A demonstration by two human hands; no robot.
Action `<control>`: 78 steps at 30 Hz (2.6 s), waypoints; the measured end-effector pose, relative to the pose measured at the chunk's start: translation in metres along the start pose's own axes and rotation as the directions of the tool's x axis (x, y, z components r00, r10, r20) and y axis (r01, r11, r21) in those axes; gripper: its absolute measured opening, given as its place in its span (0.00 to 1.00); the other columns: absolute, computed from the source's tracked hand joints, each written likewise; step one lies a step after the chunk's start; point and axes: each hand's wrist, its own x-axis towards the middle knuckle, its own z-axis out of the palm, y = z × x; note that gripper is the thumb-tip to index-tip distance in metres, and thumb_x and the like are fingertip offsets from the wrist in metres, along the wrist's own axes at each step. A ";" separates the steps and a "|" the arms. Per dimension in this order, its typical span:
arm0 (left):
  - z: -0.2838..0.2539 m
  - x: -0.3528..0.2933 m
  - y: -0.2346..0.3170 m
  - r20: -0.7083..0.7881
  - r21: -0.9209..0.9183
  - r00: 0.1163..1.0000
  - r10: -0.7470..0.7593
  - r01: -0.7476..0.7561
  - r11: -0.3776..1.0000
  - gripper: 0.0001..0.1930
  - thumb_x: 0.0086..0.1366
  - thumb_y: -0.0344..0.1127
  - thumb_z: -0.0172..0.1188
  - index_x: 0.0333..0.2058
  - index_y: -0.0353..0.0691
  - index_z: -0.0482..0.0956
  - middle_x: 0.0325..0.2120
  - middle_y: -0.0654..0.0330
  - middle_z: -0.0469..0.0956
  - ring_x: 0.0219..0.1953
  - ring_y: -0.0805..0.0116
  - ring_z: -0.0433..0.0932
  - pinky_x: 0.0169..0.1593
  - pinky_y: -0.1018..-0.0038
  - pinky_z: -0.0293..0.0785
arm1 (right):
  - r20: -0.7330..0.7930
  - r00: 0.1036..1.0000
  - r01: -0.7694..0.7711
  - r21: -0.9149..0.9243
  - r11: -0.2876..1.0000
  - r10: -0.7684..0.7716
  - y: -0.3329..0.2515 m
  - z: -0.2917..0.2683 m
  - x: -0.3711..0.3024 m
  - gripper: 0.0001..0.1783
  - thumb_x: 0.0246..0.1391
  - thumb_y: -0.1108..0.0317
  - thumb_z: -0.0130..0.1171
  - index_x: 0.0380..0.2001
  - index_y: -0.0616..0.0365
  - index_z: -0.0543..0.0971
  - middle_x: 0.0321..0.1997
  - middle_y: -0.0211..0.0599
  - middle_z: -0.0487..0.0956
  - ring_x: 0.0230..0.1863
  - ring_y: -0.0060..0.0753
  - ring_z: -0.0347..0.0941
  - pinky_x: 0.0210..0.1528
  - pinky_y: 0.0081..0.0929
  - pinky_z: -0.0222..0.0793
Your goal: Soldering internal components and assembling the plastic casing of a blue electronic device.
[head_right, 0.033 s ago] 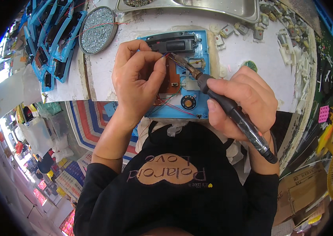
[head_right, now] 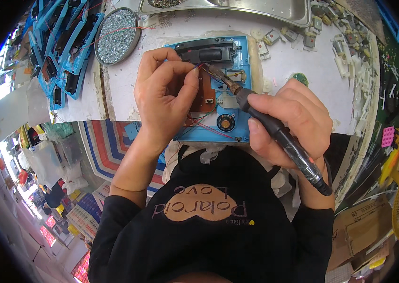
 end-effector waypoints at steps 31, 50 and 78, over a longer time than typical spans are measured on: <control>0.005 -0.001 -0.001 -0.042 0.014 0.998 0.046 -0.046 0.999 0.05 0.53 0.23 0.70 0.29 0.34 0.83 0.36 0.55 0.75 0.32 0.61 0.78 0.33 0.68 0.77 | 0.047 0.999 0.006 -0.014 1.000 -0.005 -0.007 -0.009 -0.003 0.16 0.46 0.77 0.70 0.41 0.65 0.83 0.21 0.35 0.75 0.21 0.35 0.69 0.24 0.28 0.62; -0.010 -0.013 -0.009 -0.065 -0.066 0.998 -0.010 0.006 0.998 0.07 0.58 0.22 0.70 0.36 0.34 0.87 0.35 0.55 0.82 0.33 0.63 0.81 0.36 0.71 0.77 | 0.009 1.000 0.002 -0.015 1.000 -0.001 -0.001 -0.014 -0.011 0.17 0.45 0.77 0.69 0.41 0.67 0.82 0.21 0.36 0.75 0.21 0.35 0.69 0.25 0.28 0.62; -0.010 -0.008 -0.008 0.026 0.021 0.955 0.295 -0.296 0.955 0.12 0.51 0.24 0.74 0.36 0.40 0.85 0.32 0.59 0.80 0.32 0.61 0.82 0.32 0.70 0.78 | 0.031 0.999 0.017 -0.024 1.000 -0.016 0.000 -0.019 -0.004 0.18 0.47 0.77 0.68 0.44 0.67 0.81 0.22 0.37 0.75 0.21 0.35 0.69 0.26 0.29 0.64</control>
